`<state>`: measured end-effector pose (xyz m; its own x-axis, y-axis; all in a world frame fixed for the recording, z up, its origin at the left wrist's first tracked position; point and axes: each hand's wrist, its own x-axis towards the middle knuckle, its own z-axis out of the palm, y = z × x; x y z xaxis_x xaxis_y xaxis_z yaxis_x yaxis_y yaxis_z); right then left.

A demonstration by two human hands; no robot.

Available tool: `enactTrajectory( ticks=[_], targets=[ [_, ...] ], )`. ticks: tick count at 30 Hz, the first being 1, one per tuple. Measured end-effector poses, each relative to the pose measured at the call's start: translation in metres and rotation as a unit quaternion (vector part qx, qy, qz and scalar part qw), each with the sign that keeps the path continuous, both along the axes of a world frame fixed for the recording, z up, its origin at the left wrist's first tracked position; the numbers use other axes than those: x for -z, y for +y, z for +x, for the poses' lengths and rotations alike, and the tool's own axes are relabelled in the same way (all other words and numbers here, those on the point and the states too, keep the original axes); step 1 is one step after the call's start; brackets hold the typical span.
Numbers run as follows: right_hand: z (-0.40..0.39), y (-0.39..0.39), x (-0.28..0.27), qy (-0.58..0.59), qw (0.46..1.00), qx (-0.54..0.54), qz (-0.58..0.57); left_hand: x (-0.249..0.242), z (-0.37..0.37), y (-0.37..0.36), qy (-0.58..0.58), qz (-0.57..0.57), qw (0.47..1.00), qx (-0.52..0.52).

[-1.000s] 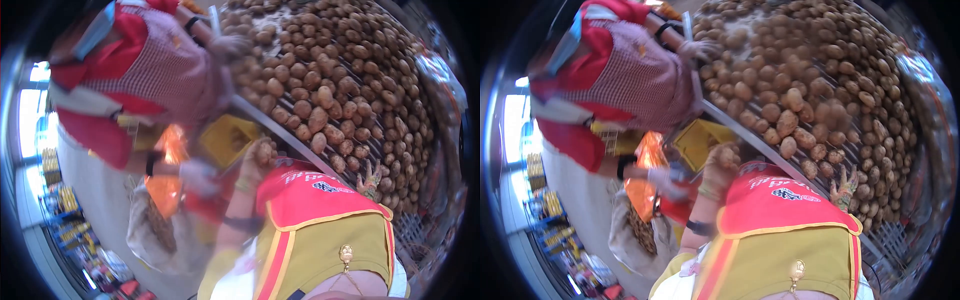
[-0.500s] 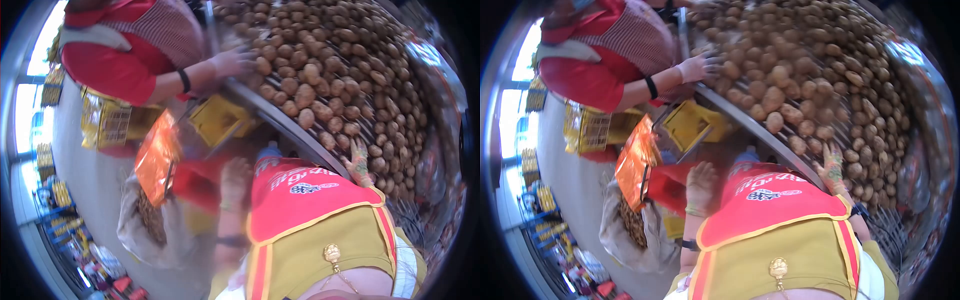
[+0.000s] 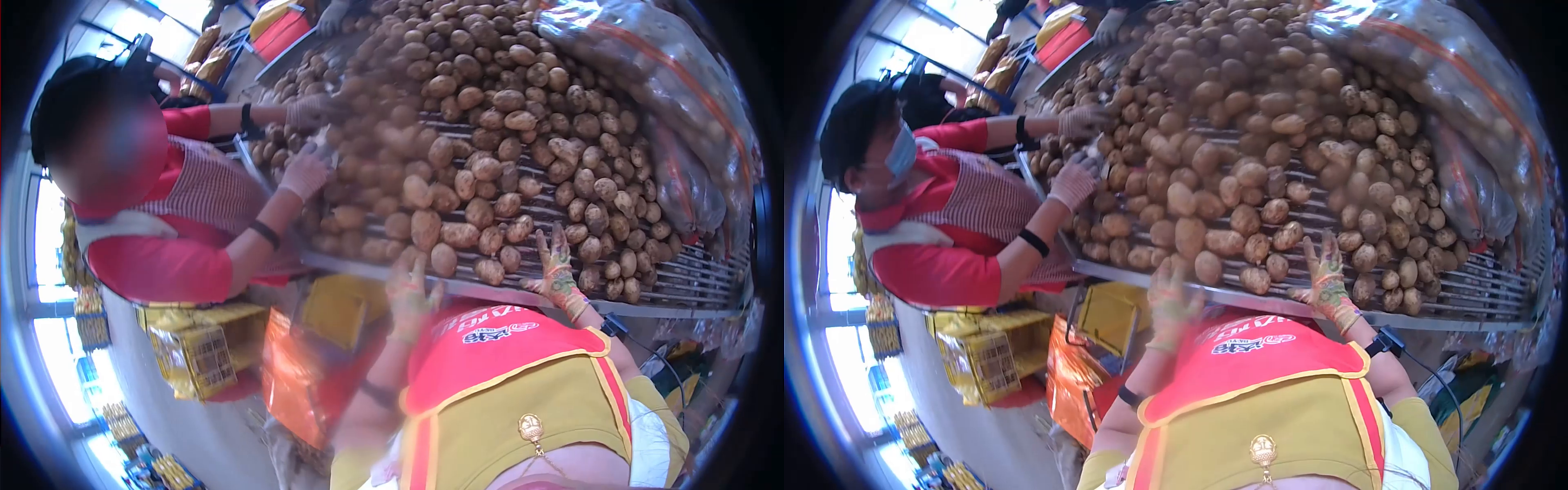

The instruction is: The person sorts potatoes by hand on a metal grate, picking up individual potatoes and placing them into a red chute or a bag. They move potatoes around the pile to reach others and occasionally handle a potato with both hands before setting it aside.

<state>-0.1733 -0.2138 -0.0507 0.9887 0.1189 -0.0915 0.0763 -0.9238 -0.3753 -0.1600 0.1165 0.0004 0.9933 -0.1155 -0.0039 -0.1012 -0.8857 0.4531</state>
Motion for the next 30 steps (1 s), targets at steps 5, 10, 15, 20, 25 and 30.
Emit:
enactTrajectory(
  ticks=[5, 10, 15, 20, 25, 30],
  targets=[
    [0.032, 0.031, 0.026, -0.029, 0.997, -0.026, 0.066, 0.001, 0.059, -0.016, 0.094, 0.162, 0.97, 0.154],
    [0.069, 0.033, 0.046, -0.105, 0.983, -0.127, 0.084, 0.005, 0.105, -0.015, 0.11, 0.14, 0.946, 0.27],
    [0.107, 0.047, 0.049, -0.109, 0.969, -0.177, 0.135, 0.03, 0.121, 0.017, 0.024, 0.033, 0.955, 0.292],
    [0.149, 0.107, 0.039, -0.002, 0.988, -0.154, 0.032, 0.061, 0.18, 0.051, -0.024, 0.019, 0.995, 0.093],
    [0.204, 0.164, 0.013, -0.101, 0.987, -0.119, 0.026, 0.037, 0.228, 0.064, -0.073, 0.074, 0.994, 0.042],
    [0.293, 0.148, -0.054, -0.242, 0.965, -0.053, 0.083, 0.002, 0.299, 0.031, -0.155, -0.066, 0.978, 0.121]
  ],
)
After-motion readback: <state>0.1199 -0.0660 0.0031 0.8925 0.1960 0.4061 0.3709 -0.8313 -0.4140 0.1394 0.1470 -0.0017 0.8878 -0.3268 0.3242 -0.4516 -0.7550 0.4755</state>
